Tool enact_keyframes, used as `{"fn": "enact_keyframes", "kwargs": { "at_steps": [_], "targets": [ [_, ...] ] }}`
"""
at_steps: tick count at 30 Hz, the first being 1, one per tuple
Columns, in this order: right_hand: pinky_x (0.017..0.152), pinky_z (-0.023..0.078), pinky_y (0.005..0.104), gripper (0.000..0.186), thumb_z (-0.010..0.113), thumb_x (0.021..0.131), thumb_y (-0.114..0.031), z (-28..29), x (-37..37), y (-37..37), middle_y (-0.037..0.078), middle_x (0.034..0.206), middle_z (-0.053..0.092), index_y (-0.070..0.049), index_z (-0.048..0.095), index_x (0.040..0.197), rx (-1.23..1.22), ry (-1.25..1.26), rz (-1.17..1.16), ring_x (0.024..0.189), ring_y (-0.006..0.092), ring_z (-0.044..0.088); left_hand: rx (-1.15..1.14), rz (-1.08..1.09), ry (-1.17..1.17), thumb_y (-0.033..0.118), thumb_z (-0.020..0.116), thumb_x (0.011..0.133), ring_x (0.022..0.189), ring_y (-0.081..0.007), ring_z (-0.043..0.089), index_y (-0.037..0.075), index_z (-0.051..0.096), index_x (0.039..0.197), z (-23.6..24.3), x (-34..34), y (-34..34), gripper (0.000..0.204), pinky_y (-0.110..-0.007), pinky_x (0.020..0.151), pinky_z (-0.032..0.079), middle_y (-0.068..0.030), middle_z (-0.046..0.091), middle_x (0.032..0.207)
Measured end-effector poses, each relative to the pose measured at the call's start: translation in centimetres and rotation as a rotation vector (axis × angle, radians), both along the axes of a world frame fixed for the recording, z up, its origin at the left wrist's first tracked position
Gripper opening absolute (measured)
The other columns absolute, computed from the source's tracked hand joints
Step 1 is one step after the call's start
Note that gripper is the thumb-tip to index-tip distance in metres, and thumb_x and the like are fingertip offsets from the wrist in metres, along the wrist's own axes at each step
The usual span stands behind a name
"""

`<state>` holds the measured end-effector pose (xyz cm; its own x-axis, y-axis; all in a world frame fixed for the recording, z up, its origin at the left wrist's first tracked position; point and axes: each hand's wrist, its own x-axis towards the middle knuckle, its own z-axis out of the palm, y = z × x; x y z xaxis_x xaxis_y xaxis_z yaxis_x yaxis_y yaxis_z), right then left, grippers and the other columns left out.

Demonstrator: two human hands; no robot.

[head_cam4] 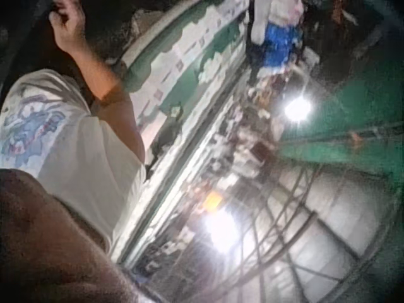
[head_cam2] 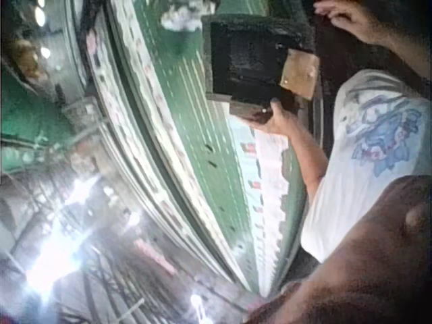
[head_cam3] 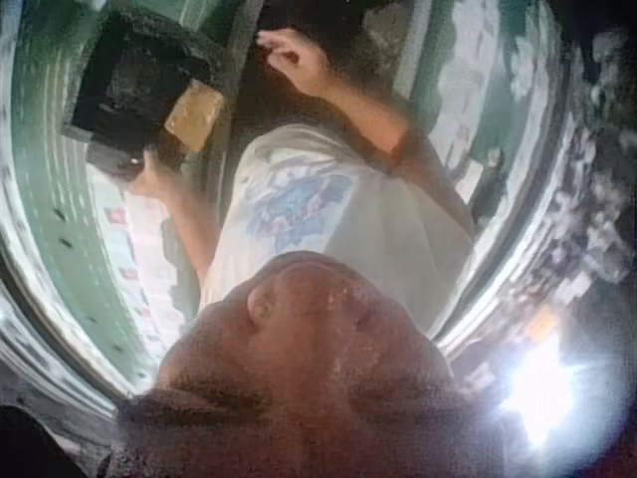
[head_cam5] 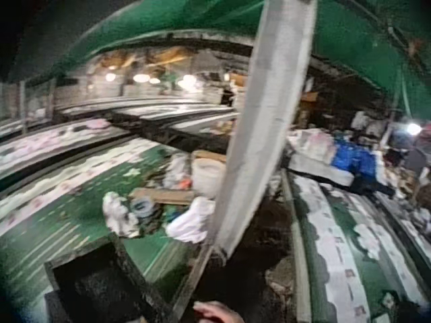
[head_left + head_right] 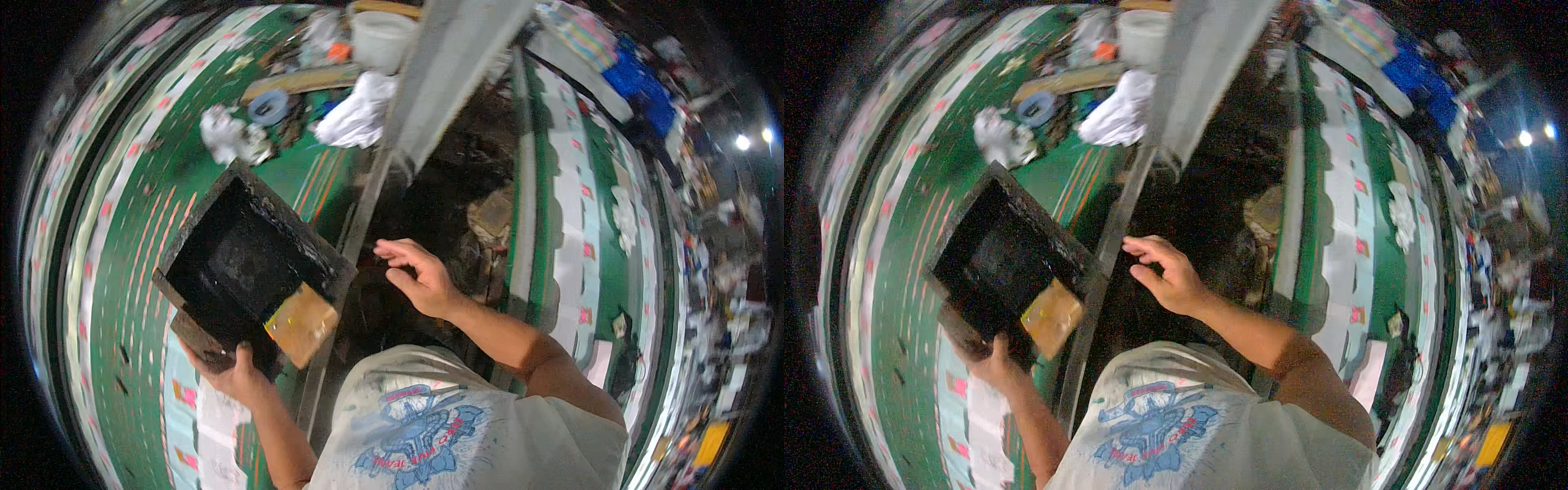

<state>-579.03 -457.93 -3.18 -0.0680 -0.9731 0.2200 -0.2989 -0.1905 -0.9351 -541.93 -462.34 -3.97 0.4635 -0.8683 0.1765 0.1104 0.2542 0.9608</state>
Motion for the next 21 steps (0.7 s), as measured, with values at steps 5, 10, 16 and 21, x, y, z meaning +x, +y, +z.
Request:
{"fn": "enact_keyframes", "kwargs": {
  "at_steps": [5, 10, 16, 21],
  "targets": [
    [0.126, 0.054, 0.0498, 0.067, 0.062, 0.125, -0.046, -0.1, -5.8, 5.7, 0.018, 0.161, 0.070, -0.002, 0.055, 0.174, 0.245, -0.863, -0.204, 0.144, 0.0331, 0.069, 0.118, -0.267, 0.030, -0.013, 0.073, 0.073, 0.167, -0.0356, 0.048, 0.002, 0.031, 0.188, 2.6, -7.4, -1.3, 0.123, -0.049, 0.141, 0.035, -0.0201, 0.046, 0.183],
    [0.129, 0.053, 0.0500, 0.076, 0.060, 0.123, -0.058, -0.1, -10.9, 12.9, 0.018, 0.158, 0.073, 0.000, 0.057, 0.171, 0.178, -1.228, -0.374, 0.147, 0.0309, 0.070, 0.078, -0.706, 0.093, -0.013, 0.074, 0.075, 0.164, -0.0334, 0.051, 0.004, 0.031, 0.188, 4.4, -20.8, -2.9, 0.122, -0.048, 0.139, 0.039, -0.0157, 0.048, 0.180],
    [0.124, 0.057, 0.0487, 0.071, 0.049, 0.126, -0.060, -1.8, -17.8, 21.1, 0.016, 0.155, 0.075, -0.004, 0.062, 0.167, -0.064, -1.211, -0.606, 0.143, 0.0311, 0.072, 0.135, -1.180, 0.025, -0.022, 0.075, 0.075, 0.162, -0.0314, 0.054, 0.005, 0.029, 0.188, 5.2, -36.3, -2.7, 0.126, -0.044, 0.133, 0.046, -0.0145, 0.053, 0.176],
    [0.117, 0.060, 0.0581, 0.073, 0.043, 0.126, -0.064, -1.1, -17.9, 26.3, 0.018, 0.153, 0.076, -0.006, 0.063, 0.166, -0.283, -1.321, -0.998, 0.134, 0.0383, 0.075, 0.041, -1.562, -0.024, -0.022, 0.079, 0.075, 0.162, -0.0284, 0.056, 0.006, 0.029, 0.188, 4.8, -47.0, -0.9, 0.126, -0.044, 0.133, 0.048, -0.0132, 0.053, 0.178]
  ]
}}
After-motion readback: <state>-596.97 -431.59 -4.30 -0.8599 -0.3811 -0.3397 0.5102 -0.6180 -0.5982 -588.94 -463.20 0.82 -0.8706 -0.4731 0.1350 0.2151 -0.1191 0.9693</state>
